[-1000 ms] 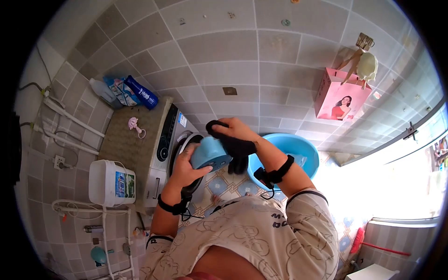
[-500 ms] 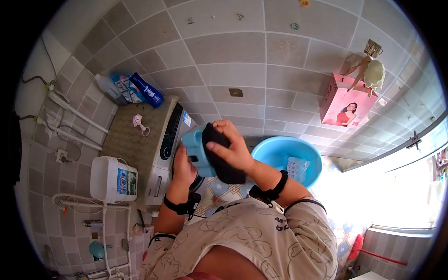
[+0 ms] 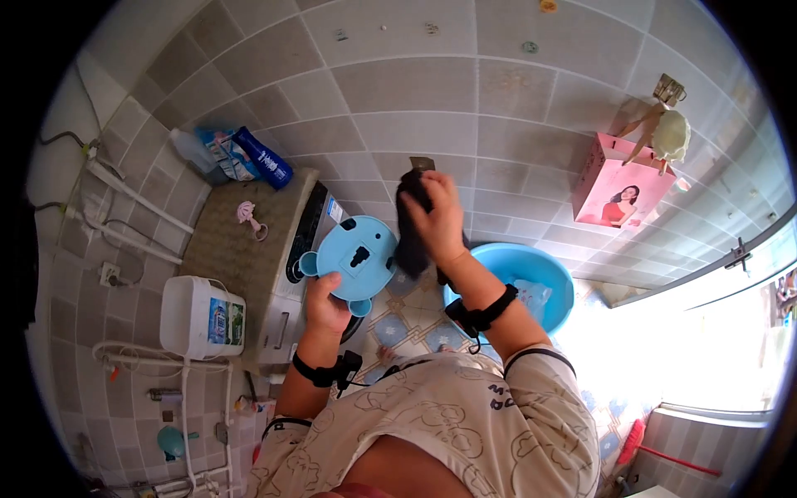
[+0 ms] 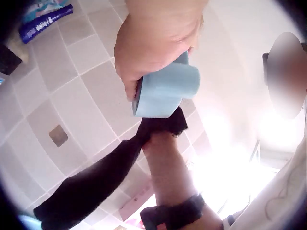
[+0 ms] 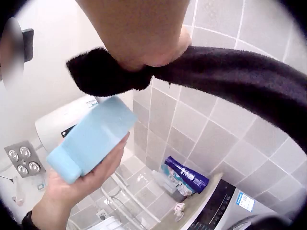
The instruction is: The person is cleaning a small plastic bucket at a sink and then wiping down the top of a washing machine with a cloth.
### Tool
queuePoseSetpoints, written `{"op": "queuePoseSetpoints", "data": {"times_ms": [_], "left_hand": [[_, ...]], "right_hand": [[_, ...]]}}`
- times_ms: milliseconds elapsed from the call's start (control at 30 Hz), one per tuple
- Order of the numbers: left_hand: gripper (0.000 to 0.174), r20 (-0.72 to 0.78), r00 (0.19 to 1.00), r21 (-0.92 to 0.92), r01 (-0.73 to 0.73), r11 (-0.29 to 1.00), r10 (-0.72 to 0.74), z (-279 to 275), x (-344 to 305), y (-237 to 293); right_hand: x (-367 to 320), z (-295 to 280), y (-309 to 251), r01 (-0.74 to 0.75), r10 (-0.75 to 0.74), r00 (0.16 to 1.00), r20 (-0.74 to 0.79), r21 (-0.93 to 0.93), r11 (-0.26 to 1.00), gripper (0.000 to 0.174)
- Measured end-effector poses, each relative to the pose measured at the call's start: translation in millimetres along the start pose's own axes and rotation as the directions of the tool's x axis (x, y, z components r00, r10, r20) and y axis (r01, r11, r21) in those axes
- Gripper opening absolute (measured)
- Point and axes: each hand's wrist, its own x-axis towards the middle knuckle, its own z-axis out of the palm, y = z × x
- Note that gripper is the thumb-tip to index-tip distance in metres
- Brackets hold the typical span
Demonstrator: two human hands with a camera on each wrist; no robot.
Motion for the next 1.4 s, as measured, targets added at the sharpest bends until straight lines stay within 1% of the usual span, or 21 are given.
{"op": "queuePoseSetpoints", "data": {"times_ms": [67, 133, 200, 267, 333, 400, 467, 533, 600, 667, 800, 867, 900, 933, 1033, 1133, 1200, 1267, 1333, 1367, 1400], "left_hand": [[0.069, 0.012, 0.998, 0.002, -0.063, 0.998, 0.063, -6.6, 4.7, 1.8], [0.066, -0.022, 0.996, 0.0, -0.089, 0.996, 0.089, -2.4, 12.0, 0.3], [0.06, -0.071, 0.989, 0.003, -0.131, 0.991, 0.131, 3.2, 17.1, -5.3], [0.061, -0.146, 0.982, 0.043, -0.118, 0.992, 0.123, 0.3, 17.0, -8.2], [0.062, -0.035, 0.987, -0.004, -0.156, 0.988, 0.156, 0.8, 17.9, -2.7], [0.061, -0.054, 0.979, 0.049, -0.194, 0.98, 0.197, 9.2, 12.0, 3.5], [0.061, -0.078, 0.972, 0.053, -0.22, 0.974, 0.224, 2.4, 19.0, -3.7], [0.062, -0.106, 0.963, 0.099, -0.236, 0.967, 0.246, 10.1, 23.2, -5.1], [0.059, -0.061, 0.971, 0.164, -0.219, 0.962, 0.231, 10.7, 23.3, -3.1], [0.058, -0.059, 0.963, 0.262, -0.24, 0.935, 0.264, 9.5, 21.0, -1.5], [0.057, -0.051, 0.966, 0.185, -0.238, 0.953, 0.252, 7.8, 18.0, -2.0], [0.057, -0.092, 0.96, 0.064, -0.259, 0.964, 0.264, 5.8, 17.7, 0.2], [0.057, -0.092, 0.96, 0.064, -0.259, 0.964, 0.264, 4.7, 17.8, 1.5], [0.055, -0.1, 0.964, 0.053, -0.24, 0.969, 0.245, 4.1, 18.2, 1.9], [0.05, -0.116, 0.978, 0.033, -0.17, 0.985, 0.172, 2.1, 16.8, 3.5], [0.049, -0.066, 0.987, 0.07, -0.143, 0.987, 0.147, 3.0, 20.6, 6.6], [0.049, -0.067, 0.992, 0.089, -0.104, 0.991, 0.11, 0.5, 20.6, 5.6], [0.05, -0.063, 0.995, 0.111, -0.068, 0.991, 0.075, -0.1, 22.2, 7.2], [0.049, 0.087, 0.991, 0.13, 0.09, 0.987, -0.102, -0.9, 19.1, 10.1], [0.048, 0.163, 0.966, 0.161, 0.174, 0.971, -0.2, -2.3, 19.5, 7.0], [0.048, 0.16, 0.966, 0.159, 0.181, 0.971, -0.206, -2.7, 17.4, 5.7]], "right_hand": [[-3.1, -0.1, 4.9, -0.018, 0.016, 1.0, 0.014, 0.147, 0.989, 0.03], [-17.6, -6.6, -17.6, 0.218, -0.251, 0.965, 0.073, 0.306, 0.927, 0.03], [-27.1, -10.8, -54.8, 0.336, -0.431, 0.85, 0.302, 0.318, 0.886, 0.033], [-37.9, -6.6, -63.2, 0.423, -0.487, 0.783, 0.388, 0.243, 0.873, 0.037], [-33.0, -7.2, -51.8, 0.443, -0.455, 0.823, 0.338, 0.118, 0.889, 0.037], [-20.0, -9.9, -34.2, 0.374, -0.333, 0.892, 0.305, -0.087, 0.923, 0.036], [-24.3, -8.1, -31.5, 0.434, -0.407, 0.854, 0.324, -0.014, 0.901, 0.036], [-44.8, -5.7, -46.3, 0.48, -0.577, 0.72, 0.385, 0.323, 0.815, 0.037], [-52.5, -7.0, -57.2, 0.467, -0.582, 0.679, 0.447, 0.348, 0.813, 0.039], [-49.7, -9.7, -49.3, 0.489, -0.578, 0.672, 0.462, 0.309, 0.816, 0.038], [-48.5, -15.4, -39.2, 0.428, -0.544, 0.707, 0.453, 0.338, 0.838, 0.037], [-44.1, -17.9, -29.2, 0.386, -0.465, 0.812, 0.352, 0.273, 0.881, 0.036], [-42.7, -18.5, -27.4, 0.397, -0.476, 0.807, 0.35, 0.276, 0.875, 0.036], [-30.5, -23.9, -20.3, 0.365, -0.376, 0.865, 0.333, 0.099, 0.926, 0.036], [-22.1, -23.0, -21.1, 0.387, -0.387, 0.867, 0.313, 0.066, 0.92, 0.035], [-12.4, -13.7, -18.0, 0.321, -0.321, 0.889, 0.326, 0.057, 0.945, 0.031], [-10.0, -7.9, -18.5, 0.05, -0.169, 0.919, 0.355, 0.32, 0.946, 0.028], [3.9, -6.8, -14.0, 0.021, -0.149, 0.929, 0.339, 0.354, 0.935, 0.028], [18.1, -17.1, -18.3, -0.531, 0.139, 0.76, 0.635, 0.484, 0.696, 0.03], [24.8, -19.1, -14.5, -0.651, 0.101, 0.639, 0.763, 0.465, 0.6, 0.034], [28.9, -20.2, -17.5, -0.691, -0.034, 0.475, 0.879, 0.396, 0.604, 0.037]]}}
